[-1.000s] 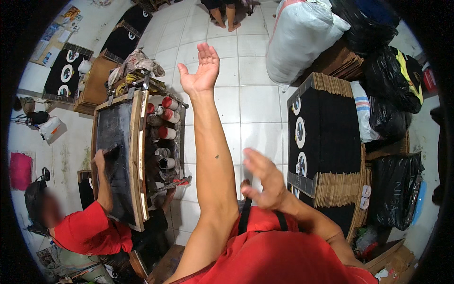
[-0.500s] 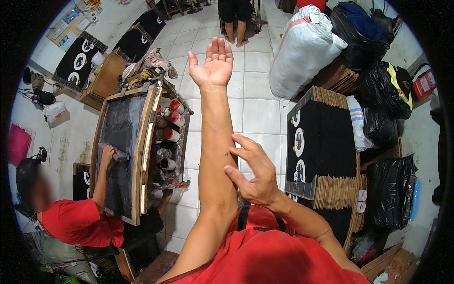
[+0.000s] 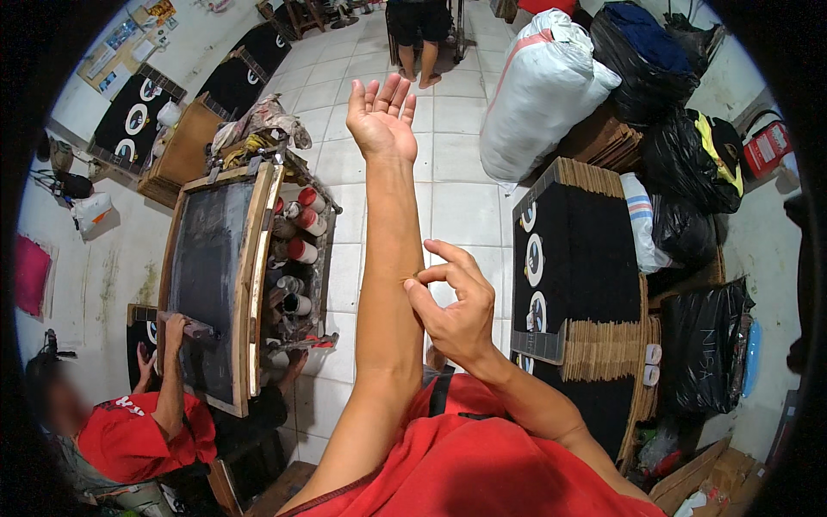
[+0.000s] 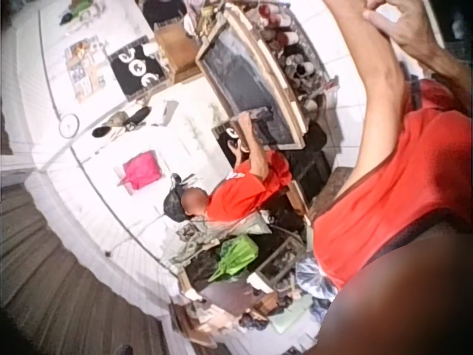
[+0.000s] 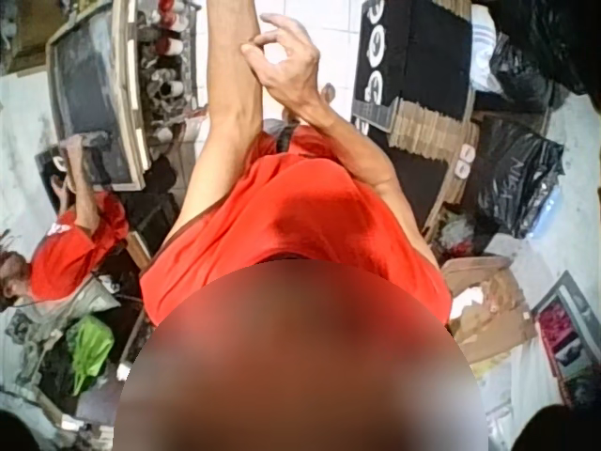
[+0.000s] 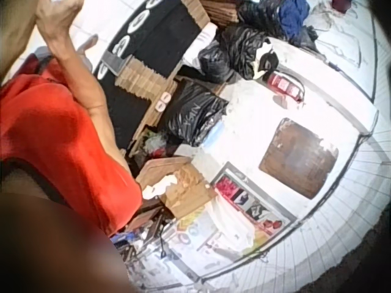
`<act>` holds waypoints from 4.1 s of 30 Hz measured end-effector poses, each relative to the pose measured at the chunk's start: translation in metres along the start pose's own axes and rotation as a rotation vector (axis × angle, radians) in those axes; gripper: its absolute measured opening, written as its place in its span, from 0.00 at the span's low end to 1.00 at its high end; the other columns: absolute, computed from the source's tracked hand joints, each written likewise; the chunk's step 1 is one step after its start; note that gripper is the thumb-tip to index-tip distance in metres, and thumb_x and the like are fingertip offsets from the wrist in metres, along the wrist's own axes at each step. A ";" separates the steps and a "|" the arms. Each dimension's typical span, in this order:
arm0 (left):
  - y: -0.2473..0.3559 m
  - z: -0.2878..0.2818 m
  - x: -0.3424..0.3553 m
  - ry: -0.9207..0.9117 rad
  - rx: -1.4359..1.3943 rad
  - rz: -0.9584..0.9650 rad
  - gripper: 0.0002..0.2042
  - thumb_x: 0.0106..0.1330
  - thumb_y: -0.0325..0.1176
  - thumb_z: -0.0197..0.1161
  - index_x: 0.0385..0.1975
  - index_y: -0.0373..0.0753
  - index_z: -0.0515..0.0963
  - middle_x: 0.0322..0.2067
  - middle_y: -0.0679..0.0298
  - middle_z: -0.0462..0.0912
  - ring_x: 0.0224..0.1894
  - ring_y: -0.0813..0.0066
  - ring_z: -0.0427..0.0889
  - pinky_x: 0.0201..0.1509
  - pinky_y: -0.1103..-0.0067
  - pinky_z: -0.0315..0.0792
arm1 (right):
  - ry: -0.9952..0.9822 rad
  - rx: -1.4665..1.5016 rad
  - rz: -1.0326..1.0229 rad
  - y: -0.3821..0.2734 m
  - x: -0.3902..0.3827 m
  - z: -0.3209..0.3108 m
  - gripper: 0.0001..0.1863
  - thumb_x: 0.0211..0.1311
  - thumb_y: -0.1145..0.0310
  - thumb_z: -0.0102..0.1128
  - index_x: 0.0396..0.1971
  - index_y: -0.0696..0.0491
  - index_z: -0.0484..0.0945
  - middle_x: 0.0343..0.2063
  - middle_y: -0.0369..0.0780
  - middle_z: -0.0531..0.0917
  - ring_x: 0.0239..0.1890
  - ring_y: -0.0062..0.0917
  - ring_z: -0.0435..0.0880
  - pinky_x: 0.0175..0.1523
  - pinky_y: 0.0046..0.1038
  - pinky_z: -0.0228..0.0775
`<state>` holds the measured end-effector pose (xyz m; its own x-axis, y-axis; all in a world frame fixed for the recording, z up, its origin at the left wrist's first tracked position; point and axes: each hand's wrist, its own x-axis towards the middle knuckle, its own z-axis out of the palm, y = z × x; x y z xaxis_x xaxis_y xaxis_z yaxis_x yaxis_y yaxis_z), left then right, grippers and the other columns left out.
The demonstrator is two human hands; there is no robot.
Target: The person repeatedly takes printed fabric panels from a screen printing station, inspects them, and stacks them on a nearby pile. The person handles the panels by hand and places them in a growing stack.
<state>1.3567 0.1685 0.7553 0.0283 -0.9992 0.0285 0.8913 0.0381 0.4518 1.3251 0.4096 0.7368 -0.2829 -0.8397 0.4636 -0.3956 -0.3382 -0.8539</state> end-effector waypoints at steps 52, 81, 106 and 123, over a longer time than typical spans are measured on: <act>0.026 -0.538 -0.258 0.563 1.020 -0.724 0.07 0.52 0.31 0.54 0.28 0.39 0.76 0.23 0.64 0.76 0.24 0.73 0.75 0.24 0.80 0.67 | -0.325 -0.478 1.047 0.337 -0.256 -0.150 0.11 0.49 0.65 0.60 0.27 0.59 0.81 0.25 0.47 0.82 0.27 0.28 0.80 0.34 0.31 0.70; 0.018 -0.469 -0.429 0.536 1.180 -1.057 0.12 0.60 0.39 0.58 0.39 0.41 0.73 0.28 0.65 0.79 0.33 0.71 0.78 0.40 0.72 0.68 | -0.479 -0.630 1.168 0.325 -0.403 -0.254 0.16 0.50 0.56 0.57 0.25 0.54 0.83 0.32 0.47 0.82 0.38 0.39 0.81 0.45 0.37 0.71; -0.026 -0.557 -0.576 -0.011 2.022 -1.003 0.20 0.58 0.51 0.48 0.36 0.45 0.82 0.39 0.56 0.81 0.45 0.59 0.79 0.47 0.70 0.72 | -1.408 -0.817 0.402 0.395 -0.392 -0.254 0.19 0.48 0.49 0.57 0.32 0.48 0.84 0.34 0.43 0.83 0.38 0.35 0.83 0.43 0.37 0.73; 0.002 -0.586 -0.394 0.383 1.558 -1.134 0.15 0.59 0.44 0.57 0.35 0.38 0.80 0.33 0.58 0.82 0.34 0.68 0.79 0.37 0.72 0.72 | -0.560 0.434 -0.962 -0.161 0.050 -0.097 0.09 0.56 0.73 0.58 0.36 0.61 0.78 0.35 0.46 0.82 0.38 0.29 0.83 0.43 0.30 0.75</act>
<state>1.6130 0.5554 0.2224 0.0973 -0.5087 -0.8554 -0.5352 -0.7514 0.3860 1.2898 0.4634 0.9205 0.4301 -0.1955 0.8813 0.1224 -0.9546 -0.2715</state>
